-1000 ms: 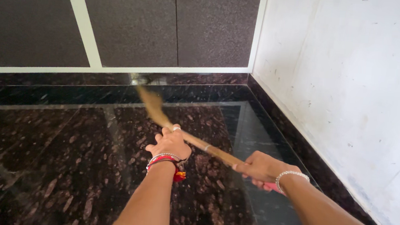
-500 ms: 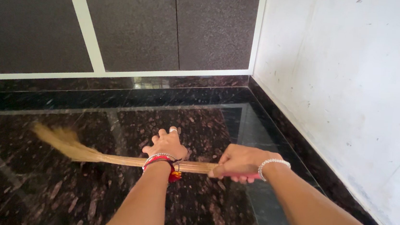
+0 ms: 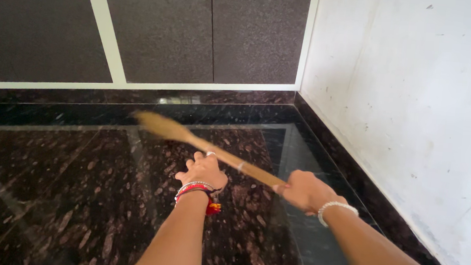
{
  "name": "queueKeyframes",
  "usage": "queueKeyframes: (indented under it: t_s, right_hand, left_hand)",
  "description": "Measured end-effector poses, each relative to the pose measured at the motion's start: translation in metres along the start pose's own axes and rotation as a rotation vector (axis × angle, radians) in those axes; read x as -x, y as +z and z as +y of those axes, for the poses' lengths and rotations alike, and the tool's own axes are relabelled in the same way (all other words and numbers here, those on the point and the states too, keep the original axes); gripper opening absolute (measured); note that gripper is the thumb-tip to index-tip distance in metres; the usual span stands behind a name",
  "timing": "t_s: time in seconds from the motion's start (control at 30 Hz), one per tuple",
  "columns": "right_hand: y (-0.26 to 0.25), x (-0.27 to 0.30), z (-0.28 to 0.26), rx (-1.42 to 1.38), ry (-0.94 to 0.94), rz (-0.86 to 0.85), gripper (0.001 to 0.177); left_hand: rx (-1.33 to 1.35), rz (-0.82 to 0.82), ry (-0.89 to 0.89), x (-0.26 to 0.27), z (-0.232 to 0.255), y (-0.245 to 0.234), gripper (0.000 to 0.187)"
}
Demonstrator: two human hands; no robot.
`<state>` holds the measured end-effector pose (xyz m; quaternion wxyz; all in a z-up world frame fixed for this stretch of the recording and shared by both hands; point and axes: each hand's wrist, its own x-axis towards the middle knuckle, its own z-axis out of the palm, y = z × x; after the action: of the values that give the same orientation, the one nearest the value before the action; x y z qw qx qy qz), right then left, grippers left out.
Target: The person sweeps a polished floor with a short-handled broom, gathering debris from along the baseboards and moving it across the room.
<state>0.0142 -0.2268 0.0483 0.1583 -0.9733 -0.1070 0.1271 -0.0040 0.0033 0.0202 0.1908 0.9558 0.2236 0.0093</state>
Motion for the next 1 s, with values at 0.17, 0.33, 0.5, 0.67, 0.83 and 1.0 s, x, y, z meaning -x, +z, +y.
queueKeyframes:
  t_s: [0.17,0.33,0.5,0.67,0.83,1.0]
  right_hand:
    - [0.001,-0.016,0.024,-0.090,0.173,0.024,0.063]
    - [0.013,-0.024,0.040,-0.098,0.273,-0.020,0.059]
    - [0.016,-0.028,0.050,-0.142,0.230,-0.115,0.065]
    - [0.012,-0.012,0.043,-0.103,0.153,-0.233,0.055]
    - [0.008,-0.001,0.018,-0.152,0.078,-0.373,0.035]
    - [0.006,0.011,-0.011,0.001,-0.065,-0.467,0.025]
  left_hand:
    - [0.018,0.014,0.000,0.000,0.005,0.007,0.076]
    - [0.013,0.012,0.003,-0.003,0.004,0.011,0.074]
    - [0.013,0.010,0.003,-0.002,0.004,0.010,0.074]
    - [0.008,-0.036,0.002,-0.002,0.002,0.006,0.075]
    - [0.015,-0.024,0.004,0.001,0.006,0.002,0.071]
    - [0.000,-0.015,0.000,0.005,0.005,-0.003,0.068]
